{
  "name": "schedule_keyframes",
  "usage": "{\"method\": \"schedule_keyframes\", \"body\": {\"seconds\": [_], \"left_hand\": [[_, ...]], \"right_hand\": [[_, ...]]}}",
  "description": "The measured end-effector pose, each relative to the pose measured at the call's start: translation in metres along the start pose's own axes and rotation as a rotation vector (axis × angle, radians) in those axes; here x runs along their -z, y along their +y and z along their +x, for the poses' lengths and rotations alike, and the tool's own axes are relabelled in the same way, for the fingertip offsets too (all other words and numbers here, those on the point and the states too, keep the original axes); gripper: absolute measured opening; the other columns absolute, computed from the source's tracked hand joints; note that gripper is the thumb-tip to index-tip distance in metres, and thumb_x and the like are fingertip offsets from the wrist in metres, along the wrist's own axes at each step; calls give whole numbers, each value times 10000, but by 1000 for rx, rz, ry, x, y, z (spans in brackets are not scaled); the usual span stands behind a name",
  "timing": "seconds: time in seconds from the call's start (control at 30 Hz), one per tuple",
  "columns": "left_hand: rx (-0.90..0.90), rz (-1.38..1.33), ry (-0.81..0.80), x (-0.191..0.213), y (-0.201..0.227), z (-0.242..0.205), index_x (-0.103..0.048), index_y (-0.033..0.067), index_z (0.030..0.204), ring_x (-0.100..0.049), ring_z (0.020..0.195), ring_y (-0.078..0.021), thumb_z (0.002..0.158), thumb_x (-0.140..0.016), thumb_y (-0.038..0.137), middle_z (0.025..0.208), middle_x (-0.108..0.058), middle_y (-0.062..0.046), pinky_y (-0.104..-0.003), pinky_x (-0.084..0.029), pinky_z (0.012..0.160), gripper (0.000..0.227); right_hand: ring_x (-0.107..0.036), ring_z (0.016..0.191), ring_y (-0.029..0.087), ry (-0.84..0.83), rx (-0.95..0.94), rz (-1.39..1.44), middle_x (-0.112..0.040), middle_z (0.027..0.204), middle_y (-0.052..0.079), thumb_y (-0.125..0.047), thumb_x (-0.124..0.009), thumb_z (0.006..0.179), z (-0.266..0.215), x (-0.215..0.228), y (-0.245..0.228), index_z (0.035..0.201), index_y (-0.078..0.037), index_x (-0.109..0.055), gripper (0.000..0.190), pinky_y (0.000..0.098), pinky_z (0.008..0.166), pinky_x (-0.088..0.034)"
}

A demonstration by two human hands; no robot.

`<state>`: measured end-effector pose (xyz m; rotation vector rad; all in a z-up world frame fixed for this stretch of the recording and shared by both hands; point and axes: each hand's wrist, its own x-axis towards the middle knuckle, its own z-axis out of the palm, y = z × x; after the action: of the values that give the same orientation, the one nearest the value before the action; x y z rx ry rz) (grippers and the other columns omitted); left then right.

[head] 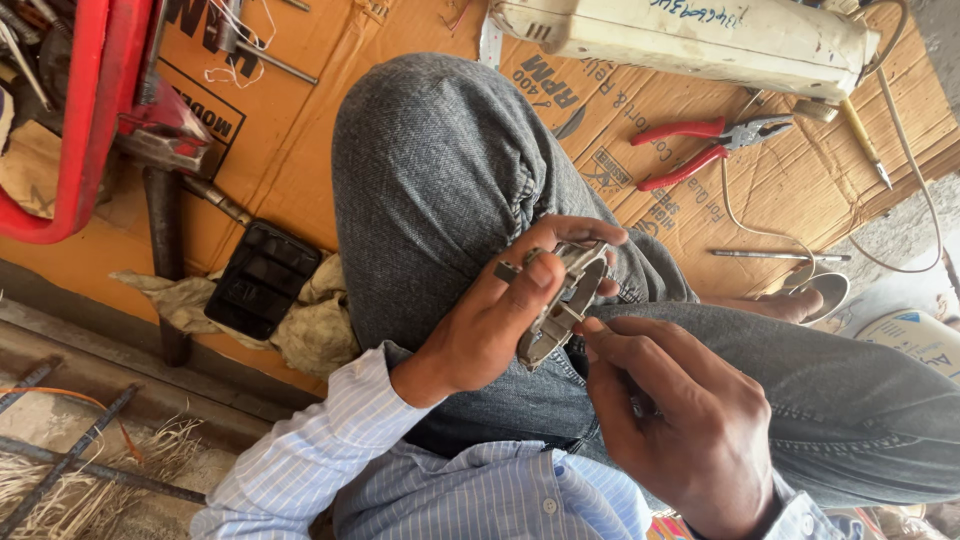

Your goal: The person sits on the floor and uses a screwdriver to adjust internal components of a disassembled electrical motor. They then attach a metal casing to the motor assembly and use pliers to manipulate wires.

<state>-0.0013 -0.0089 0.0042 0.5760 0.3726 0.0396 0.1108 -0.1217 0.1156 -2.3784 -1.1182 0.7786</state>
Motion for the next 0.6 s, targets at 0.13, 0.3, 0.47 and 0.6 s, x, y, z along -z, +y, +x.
{"method": "schedule_keyframes", "body": {"seconds": [0.13, 0.3, 0.47, 0.6], "left_hand": [[17, 27, 48, -3, 0, 1, -476, -26, 1471, -617, 1217, -194, 1115, -409, 490, 1430, -551, -129, -328, -568, 987, 631], [56, 45, 110, -5, 6, 5, -491, -32, 1441, -643, 1163, -193, 1085, -372, 377, 1324, -584, -145, -314, -573, 920, 555], [99, 68, 147, -9, 8, 5, -497, -30, 1406, -630, 1129, -183, 1050, -367, 323, 1297, -579, -139, -312, -570, 875, 518], [85, 112, 151, -7, 10, 7, -507, -27, 1397, -637, 1124, -182, 1055, -356, 311, 1290, -585, -138, -301, -570, 890, 504]], "right_hand": [[-767, 755, 163, 0, 34, 25, -752, 962, 63, -2, -782, 831, 1, -3, 5, 954, -50, -730, 142, 280, 619, -604], [-762, 756, 183, 18, 64, 33, -746, 962, 74, 29, -756, 823, 4, -10, 7, 938, -44, -713, 143, 293, 622, -600], [-760, 772, 202, 36, 74, 28, -740, 957, 81, 50, -741, 816, 3, -13, 7, 947, -42, -711, 163, 305, 648, -604], [-756, 762, 199, 52, 56, 45, -738, 952, 81, 54, -740, 815, 5, -16, 8, 946, -40, -709, 164, 303, 648, -602]]}}
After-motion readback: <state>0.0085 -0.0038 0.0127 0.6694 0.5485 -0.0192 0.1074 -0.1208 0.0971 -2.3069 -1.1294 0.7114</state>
